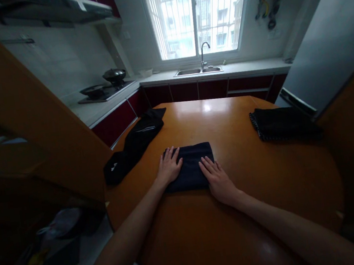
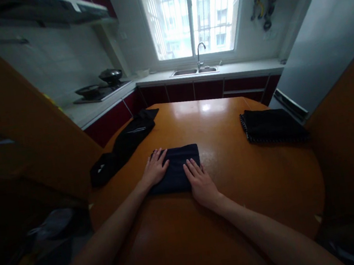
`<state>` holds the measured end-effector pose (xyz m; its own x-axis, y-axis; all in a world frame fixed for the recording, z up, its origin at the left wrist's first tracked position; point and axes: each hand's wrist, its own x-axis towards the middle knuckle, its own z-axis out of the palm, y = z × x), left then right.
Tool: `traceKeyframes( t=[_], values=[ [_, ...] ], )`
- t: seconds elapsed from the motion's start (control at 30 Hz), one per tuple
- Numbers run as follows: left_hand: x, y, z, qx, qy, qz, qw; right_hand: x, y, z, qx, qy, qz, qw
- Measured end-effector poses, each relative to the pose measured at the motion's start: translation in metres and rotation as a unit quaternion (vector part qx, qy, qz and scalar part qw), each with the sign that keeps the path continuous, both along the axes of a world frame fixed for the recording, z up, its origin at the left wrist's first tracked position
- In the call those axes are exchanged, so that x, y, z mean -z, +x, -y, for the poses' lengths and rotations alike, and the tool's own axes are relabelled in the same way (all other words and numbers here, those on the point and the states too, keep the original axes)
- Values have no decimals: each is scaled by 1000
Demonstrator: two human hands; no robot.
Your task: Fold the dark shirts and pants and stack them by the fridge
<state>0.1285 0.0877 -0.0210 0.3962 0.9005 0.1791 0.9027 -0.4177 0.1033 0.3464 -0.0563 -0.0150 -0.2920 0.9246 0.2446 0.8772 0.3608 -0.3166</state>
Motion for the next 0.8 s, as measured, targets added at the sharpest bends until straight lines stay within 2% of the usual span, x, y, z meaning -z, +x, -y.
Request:
traceKeyframes(
  t=[0.17,0.37,0.53,0.63,0.7,0.8],
  values=[
    [-2,1,1,-3,-5,-1,1000,-10,11,3,-58,8,42,997],
    [-1,2,1,0,-12,2,1000,-17,19,5,-88,-10,57,994],
    [-16,1,2,5,-31,-22,999,-16,19,10,-79,-21,25,996],
    [-26,15,19,24,-1,-36,999,-13,18,9,-75,-15,14,997],
    [-26,31,40,75,21,-25,997,-10,17,7,-76,-10,13,997],
    [-17,51,71,171,0,-5,985,-5,17,8,-81,-9,14,997]
  ],
)
